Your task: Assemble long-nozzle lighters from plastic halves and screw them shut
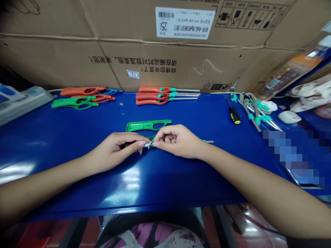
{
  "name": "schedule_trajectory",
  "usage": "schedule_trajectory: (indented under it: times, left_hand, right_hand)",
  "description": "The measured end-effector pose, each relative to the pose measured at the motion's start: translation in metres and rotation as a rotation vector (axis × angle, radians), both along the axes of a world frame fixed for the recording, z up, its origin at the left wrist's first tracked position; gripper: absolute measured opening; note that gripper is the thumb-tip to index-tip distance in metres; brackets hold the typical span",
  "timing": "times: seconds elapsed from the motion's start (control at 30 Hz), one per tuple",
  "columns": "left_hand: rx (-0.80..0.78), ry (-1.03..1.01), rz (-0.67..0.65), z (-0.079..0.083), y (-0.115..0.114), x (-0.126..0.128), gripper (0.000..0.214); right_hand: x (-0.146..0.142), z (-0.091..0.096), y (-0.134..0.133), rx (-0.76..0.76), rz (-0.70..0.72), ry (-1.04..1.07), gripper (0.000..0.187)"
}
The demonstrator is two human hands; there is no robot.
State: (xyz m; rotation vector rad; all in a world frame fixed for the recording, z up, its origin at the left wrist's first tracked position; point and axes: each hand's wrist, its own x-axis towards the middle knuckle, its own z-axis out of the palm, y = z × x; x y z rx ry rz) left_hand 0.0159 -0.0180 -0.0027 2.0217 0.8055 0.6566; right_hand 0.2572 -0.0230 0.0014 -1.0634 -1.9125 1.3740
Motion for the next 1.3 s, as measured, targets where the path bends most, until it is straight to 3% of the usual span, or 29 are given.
schedule_trajectory:
  times: [0.53, 1.0, 1.3]
  left_hand:
    - [0.009, -0.019, 0.029, -0.0008, -0.002, 0.0039, 0.024]
    - [0.0, -0.046, 0.063, -0.0044, -0.0061, 0.006, 0.022]
    - [-0.075, -0.077, 0.111, -0.0023, -0.004, 0.0067, 0.023]
  right_hand:
    - [-0.0021, 0.001, -0.0014, -0.004, -0.019, -0.001, 0.02]
    - [-0.0057, -0.0013, -0.0024, -0.029, -0.075, -0.013, 0.031]
    - [-0.0035, 0.0009, 0.0001, -0.054, -0.068, 0.053, 0.029]
